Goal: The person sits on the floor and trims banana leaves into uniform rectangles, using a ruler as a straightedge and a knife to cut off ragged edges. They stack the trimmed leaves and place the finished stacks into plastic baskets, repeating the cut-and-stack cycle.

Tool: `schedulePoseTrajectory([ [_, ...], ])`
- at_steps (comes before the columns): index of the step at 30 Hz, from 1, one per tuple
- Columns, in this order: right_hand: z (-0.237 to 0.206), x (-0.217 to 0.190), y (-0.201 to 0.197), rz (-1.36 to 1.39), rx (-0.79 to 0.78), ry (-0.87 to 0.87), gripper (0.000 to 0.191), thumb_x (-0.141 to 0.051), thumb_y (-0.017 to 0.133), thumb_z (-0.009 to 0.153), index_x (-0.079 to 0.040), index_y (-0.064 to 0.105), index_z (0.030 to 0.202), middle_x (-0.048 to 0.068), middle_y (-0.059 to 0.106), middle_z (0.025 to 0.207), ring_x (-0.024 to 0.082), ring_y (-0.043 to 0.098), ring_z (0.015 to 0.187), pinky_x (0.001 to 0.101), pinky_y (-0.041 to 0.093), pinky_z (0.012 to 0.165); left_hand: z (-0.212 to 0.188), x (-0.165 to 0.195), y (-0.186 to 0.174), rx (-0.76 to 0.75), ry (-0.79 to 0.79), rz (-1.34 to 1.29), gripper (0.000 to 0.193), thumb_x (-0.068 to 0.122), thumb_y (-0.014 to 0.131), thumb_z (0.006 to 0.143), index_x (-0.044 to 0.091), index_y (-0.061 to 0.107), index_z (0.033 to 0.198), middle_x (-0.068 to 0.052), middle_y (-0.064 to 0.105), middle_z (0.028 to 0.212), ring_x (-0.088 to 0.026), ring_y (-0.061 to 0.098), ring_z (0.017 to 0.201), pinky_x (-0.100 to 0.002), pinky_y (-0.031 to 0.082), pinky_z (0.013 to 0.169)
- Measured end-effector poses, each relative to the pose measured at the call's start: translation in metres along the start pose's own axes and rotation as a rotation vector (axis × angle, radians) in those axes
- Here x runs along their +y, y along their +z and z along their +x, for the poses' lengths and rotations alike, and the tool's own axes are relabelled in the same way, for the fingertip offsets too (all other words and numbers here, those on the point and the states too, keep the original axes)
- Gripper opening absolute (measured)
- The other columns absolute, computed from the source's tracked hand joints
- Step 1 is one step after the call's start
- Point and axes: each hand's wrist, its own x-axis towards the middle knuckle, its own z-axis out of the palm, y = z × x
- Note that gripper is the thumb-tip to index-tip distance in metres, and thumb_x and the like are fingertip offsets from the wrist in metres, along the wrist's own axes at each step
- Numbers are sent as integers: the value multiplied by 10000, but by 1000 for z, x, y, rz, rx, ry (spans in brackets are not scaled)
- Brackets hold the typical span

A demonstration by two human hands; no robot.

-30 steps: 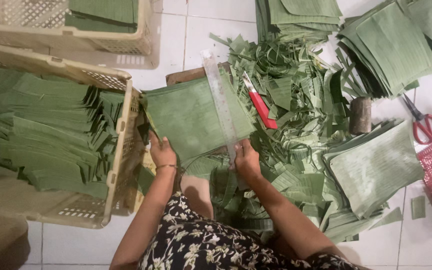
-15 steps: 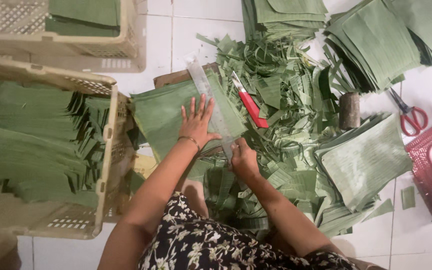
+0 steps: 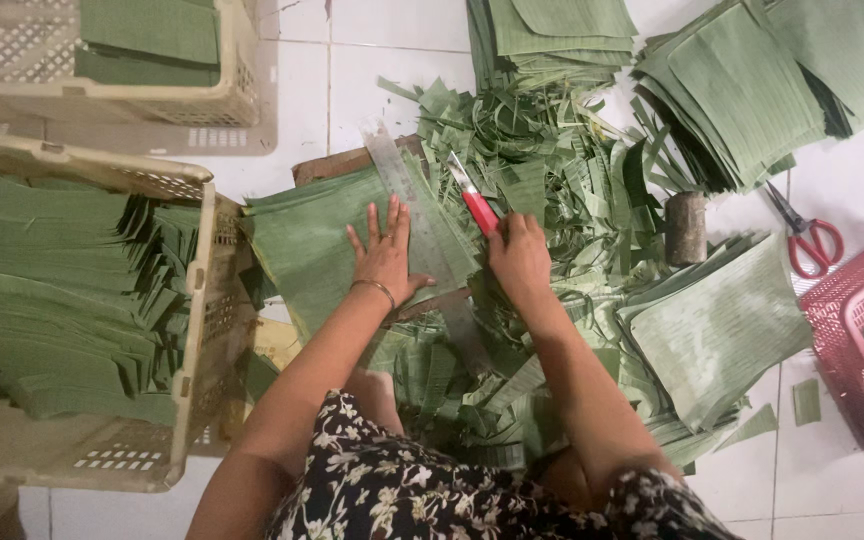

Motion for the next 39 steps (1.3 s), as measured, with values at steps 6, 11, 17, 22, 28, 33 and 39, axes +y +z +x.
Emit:
schedulePoseTrajectory([
  [6,38,6,34,-233,-148,16,398,-215,743,775,-41,585,1096,213,665,1064,433,645,1012,498,552,814,-6,8,-13,-5,-41,-20,1317,566,850,728,97,15,1632,-53,-98,1724,-386,-68,1580,-700,9,1220],
  [11,44,9,4,30,-184,347,305,-179,636,893,-96,596,1184,209,738,1109,427,712,1032,508,538,916,-5,6,-11,25,-38,-15,1322,565,862,714,79,39,1627,-62,-85,1726,-381,-55,1581,-694,18,1228],
  [17,6,11,-44,370,224,313,563,-280,833,810,-27,478,1166,250,682,986,436,708,843,494,549,753,-2,2,-3,57,-28,-60,1384,557,877,692,122,-37,1635,-66,-72,1717,-375,-56,1581,-687,13,1232],
  [22,-49,1,-7,419,-211,294,269,-238,605,938,-84,531,1145,259,693,906,451,699,849,510,535,741,0,-2,4,80,-2,-55,1414,587,873,685,121,-79,1622,-85,-89,1726,-389,-57,1580,-705,17,1216],
  [28,-97,-1,45,296,-258,302,334,-276,750,881,-96,554,1083,233,693,913,480,655,888,518,506,743,5,-11,12,87,32,-73,1431,617,861,677,124,-97,1620,-82,-108,1723,-379,-71,1582,-708,-6,1219],
  [33,-97,0,45,358,-195,245,309,-232,781,865,-66,583,1035,218,694,903,447,662,883,492,518,746,9,-13,18,81,51,-70,1451,625,860,674,101,-117,1610,-100,-123,1719,-373,-89,1577,-708,-29,1211],
  [39,-91,-11,31,458,-316,425,283,-227,764,838,-62,633,1027,200,718,878,364,727,837,438,539,764,7,-13,16,70,49,-101,1430,584,867,685,110,-108,1617,-88,-115,1723,-359,-100,1581,-690,-59,1219],
])
